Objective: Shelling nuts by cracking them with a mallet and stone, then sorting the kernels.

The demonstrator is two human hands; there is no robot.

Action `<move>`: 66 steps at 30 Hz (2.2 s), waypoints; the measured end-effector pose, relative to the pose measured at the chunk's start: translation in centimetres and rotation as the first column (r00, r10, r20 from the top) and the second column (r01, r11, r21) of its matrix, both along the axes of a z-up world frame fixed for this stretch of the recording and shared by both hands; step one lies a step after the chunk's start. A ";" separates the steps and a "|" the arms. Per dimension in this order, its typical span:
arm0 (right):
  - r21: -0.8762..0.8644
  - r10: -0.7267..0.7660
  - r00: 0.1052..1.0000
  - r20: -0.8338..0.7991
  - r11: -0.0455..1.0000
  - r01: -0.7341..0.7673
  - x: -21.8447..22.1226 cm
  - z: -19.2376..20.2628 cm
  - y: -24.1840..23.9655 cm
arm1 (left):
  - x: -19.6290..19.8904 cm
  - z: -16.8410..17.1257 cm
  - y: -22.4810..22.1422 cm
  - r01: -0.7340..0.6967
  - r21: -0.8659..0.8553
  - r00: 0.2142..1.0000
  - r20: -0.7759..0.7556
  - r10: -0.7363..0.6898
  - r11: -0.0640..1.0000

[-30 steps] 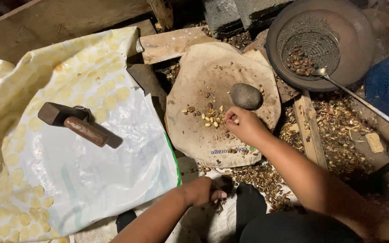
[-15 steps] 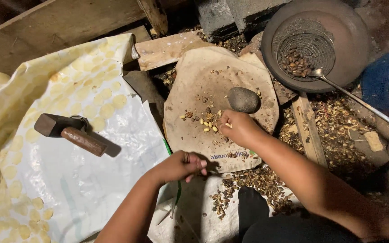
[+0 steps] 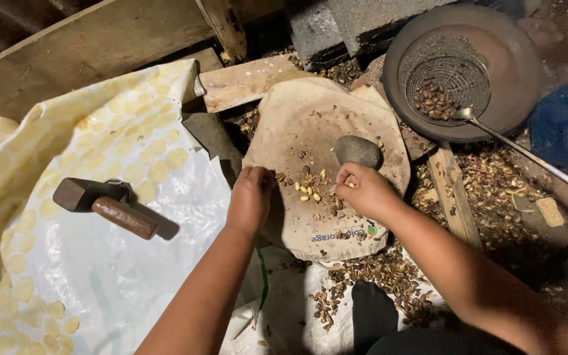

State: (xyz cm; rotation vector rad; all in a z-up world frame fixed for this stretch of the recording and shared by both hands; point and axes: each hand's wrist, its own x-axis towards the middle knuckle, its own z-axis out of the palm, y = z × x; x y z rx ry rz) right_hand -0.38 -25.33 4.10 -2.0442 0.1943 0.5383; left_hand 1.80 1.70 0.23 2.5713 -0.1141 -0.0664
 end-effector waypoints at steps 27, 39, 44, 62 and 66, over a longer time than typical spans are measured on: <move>-0.221 0.102 0.989 0.107 0.972 -0.076 -0.3 -1.3 3.2 | -1.0 0.5 -3.6 0.258 0.134 0.963 -0.118 -0.243 0.957; -0.226 0.282 0.934 0.221 0.946 -0.232 1.4 -2.1 4.7 | -3.8 0.0 -4.4 -0.084 -0.253 0.980 -0.194 0.034 0.964; -0.376 0.410 0.877 0.251 0.876 -0.302 1.2 -3.3 5.1 | -4.3 0.2 -5.3 0.182 0.146 0.981 -0.089 -0.171 0.972; 0.099 0.168 0.982 -0.088 0.982 -0.159 -0.5 9.9 7.5 | -5.2 1.3 -0.5 -0.805 -0.536 0.593 -0.748 -0.299 -0.255; -0.161 0.326 0.929 0.172 0.940 -0.300 -2.1 9.7 7.2 | -5.9 -2.3 -2.8 -0.815 -0.425 0.569 -0.713 -0.409 -0.394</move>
